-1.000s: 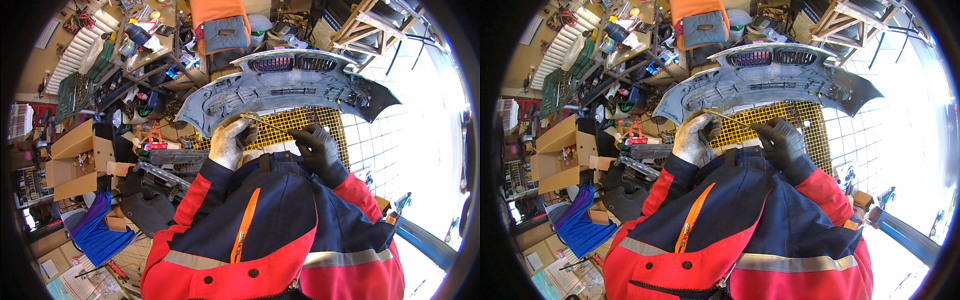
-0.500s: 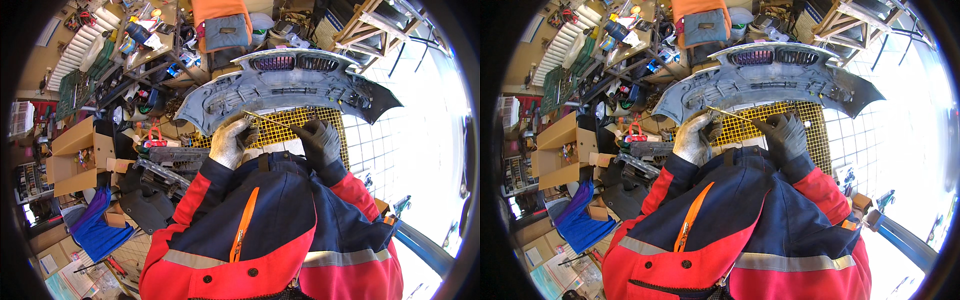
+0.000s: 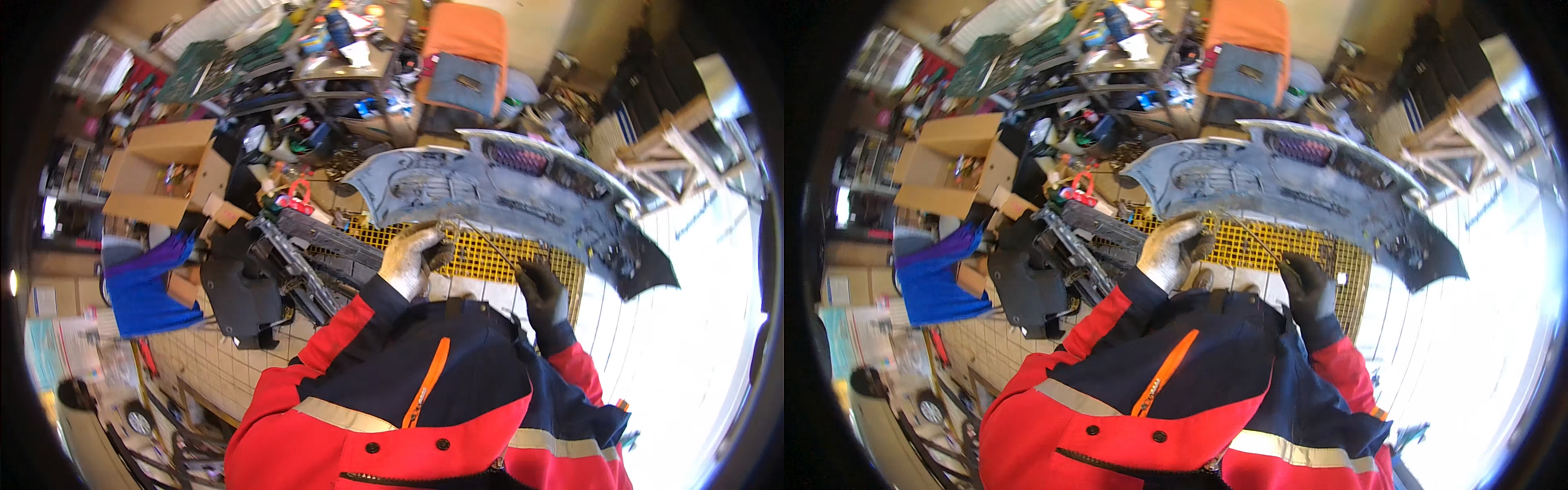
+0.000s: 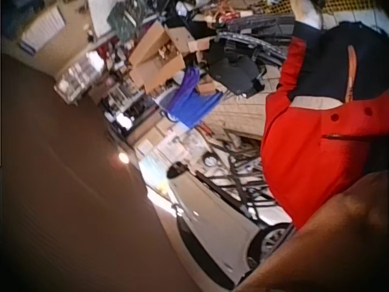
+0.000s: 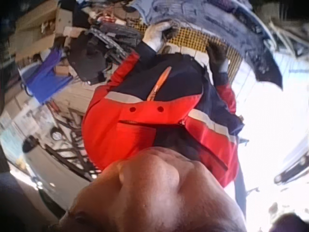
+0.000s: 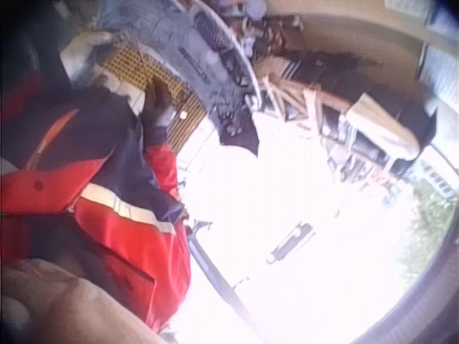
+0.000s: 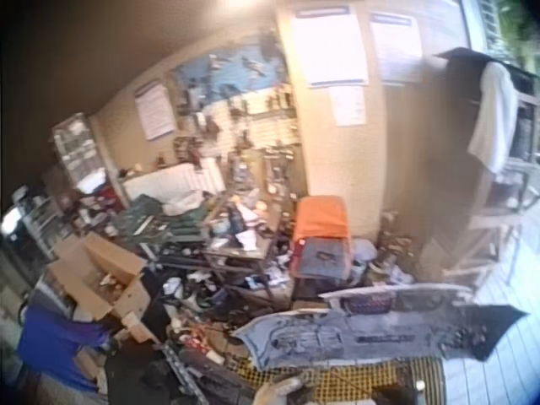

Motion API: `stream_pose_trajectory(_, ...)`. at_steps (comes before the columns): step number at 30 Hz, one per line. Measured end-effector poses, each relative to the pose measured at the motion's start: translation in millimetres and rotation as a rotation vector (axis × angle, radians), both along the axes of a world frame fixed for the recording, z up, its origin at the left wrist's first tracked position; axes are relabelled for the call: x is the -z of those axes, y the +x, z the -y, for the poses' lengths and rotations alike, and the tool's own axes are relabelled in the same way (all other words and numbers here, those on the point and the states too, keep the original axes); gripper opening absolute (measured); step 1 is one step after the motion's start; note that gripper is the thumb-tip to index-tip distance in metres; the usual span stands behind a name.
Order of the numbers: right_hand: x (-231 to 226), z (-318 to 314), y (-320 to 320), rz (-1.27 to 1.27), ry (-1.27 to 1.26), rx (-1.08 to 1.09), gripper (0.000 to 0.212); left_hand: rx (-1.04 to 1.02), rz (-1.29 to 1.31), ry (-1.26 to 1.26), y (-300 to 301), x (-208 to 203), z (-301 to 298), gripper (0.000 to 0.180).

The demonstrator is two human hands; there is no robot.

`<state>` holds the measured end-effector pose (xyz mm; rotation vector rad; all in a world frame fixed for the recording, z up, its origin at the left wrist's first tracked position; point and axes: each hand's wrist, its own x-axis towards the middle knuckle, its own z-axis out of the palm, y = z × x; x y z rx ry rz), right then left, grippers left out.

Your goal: The person sits on the floor and uses a thin metal rod to scrape and clean a small circular mechanical part. They then stand, walk to a vacuum cleaner, and use the vacuum hose to blow air into the part to remove debris.

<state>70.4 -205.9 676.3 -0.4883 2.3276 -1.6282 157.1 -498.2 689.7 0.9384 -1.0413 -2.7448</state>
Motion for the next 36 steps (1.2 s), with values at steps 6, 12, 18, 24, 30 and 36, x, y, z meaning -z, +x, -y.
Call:
stream_pose_trajectory(6,28,17,-30,0.648,0.126,-0.184,0.038,-0.193,0.024,0.103,51,18,26,0.031)
stream_pose_trajectory(12,50,90,-22,0.888,-0.219,-0.276,0.045,-0.353,0.022,0.203,82,42,71,0.034)
stream_pose_trajectory(18,106,166,-15,0.780,0.162,-0.351,0.037,-0.378,-0.021,0.146,131,56,144,0.040)
stream_pose_trajectory(24,112,256,-2,1.186,0.134,-0.117,0.031,-0.613,-0.015,-0.112,204,71,179,0.033)
stream_pose_trajectory(30,143,345,-16,1.130,0.401,-0.313,0.031,-0.878,0.129,0.087,258,88,180,0.033)
stream_pose_trajectory(36,208,445,-30,1.078,0.655,-0.515,0.030,-1.197,0.132,0.211,276,96,148,0.029)
